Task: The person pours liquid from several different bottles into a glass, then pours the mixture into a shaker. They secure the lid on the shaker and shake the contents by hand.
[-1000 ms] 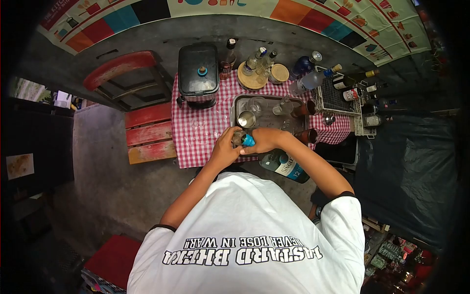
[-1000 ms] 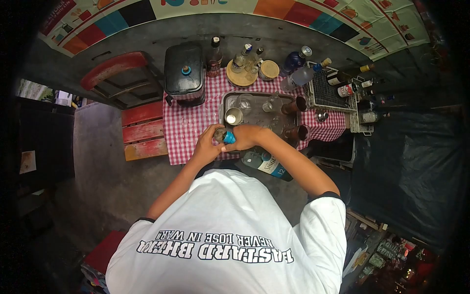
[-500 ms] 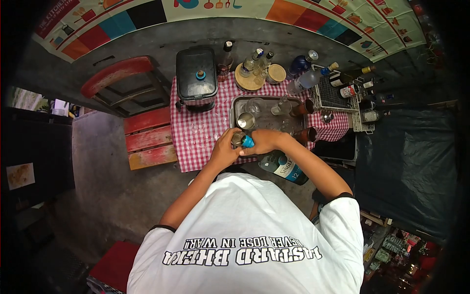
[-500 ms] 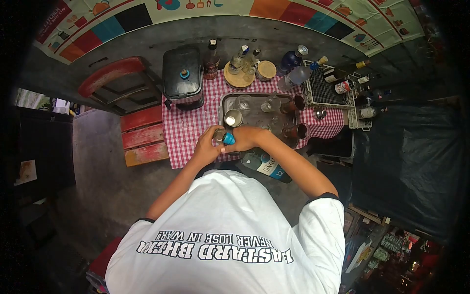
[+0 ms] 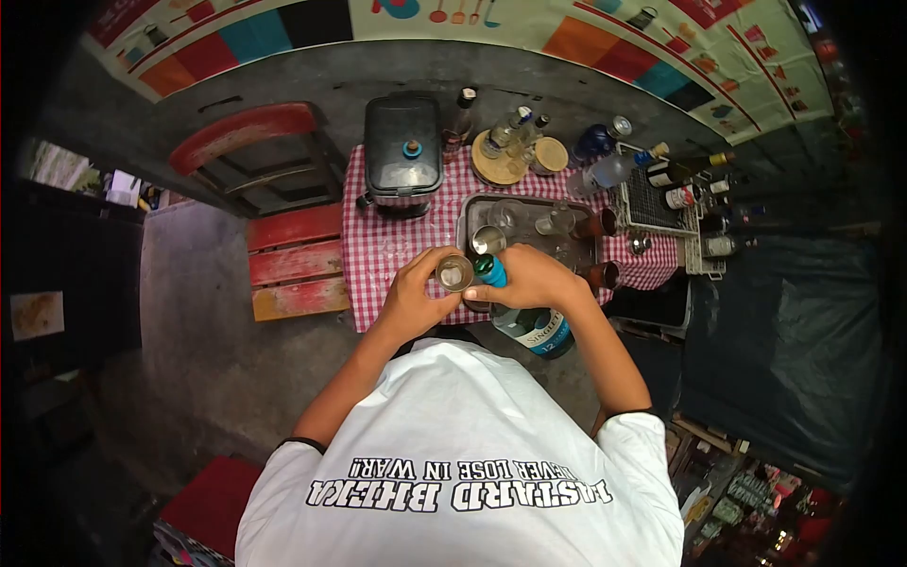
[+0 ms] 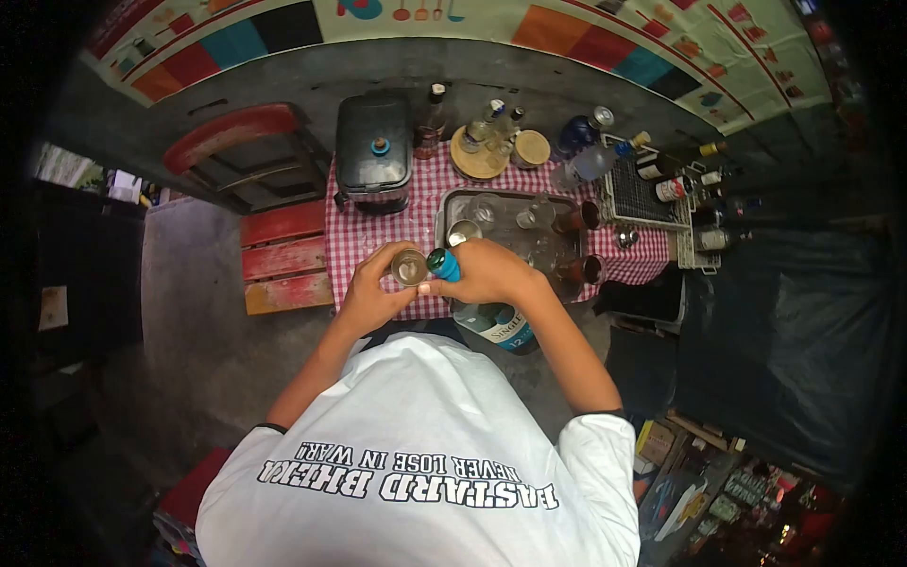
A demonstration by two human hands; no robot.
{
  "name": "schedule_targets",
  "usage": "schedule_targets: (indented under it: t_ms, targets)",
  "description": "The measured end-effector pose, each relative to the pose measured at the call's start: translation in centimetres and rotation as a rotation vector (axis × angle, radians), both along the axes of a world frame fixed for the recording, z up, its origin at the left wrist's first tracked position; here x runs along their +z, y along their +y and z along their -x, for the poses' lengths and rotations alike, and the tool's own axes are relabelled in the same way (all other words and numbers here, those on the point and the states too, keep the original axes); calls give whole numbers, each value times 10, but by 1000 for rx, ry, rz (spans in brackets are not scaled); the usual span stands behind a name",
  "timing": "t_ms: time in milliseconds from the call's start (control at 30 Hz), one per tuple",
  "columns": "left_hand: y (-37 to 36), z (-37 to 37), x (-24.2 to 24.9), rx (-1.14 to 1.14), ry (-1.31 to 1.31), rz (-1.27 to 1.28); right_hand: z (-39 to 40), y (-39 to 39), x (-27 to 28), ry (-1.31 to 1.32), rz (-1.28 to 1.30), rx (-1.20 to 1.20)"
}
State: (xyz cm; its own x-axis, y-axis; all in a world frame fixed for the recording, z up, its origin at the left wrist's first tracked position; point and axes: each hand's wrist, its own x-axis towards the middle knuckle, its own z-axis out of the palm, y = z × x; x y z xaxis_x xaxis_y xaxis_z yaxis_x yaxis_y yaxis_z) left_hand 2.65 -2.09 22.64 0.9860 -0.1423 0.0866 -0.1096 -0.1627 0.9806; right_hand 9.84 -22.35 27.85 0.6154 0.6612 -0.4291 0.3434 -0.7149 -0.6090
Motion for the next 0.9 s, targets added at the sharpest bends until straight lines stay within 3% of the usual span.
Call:
schedule_targets:
  t_ms: [233,500,700,833,900]
  targets:
    - [51,21,13,136,22,-55,6,27,5,-85,-236,-154]
    - [97,53,1,337,94,-17,1,83,-80,-170,-637,-336]
    - [112,66,0,398,112,44,-11,122,-130,-157,-720,-317]
    - [116,69,-4,393,140,67,-6,137,-143,-144,-730,-477]
    - [117,69,-6,390,155,69,-5,139,-151,-285,-718,-425]
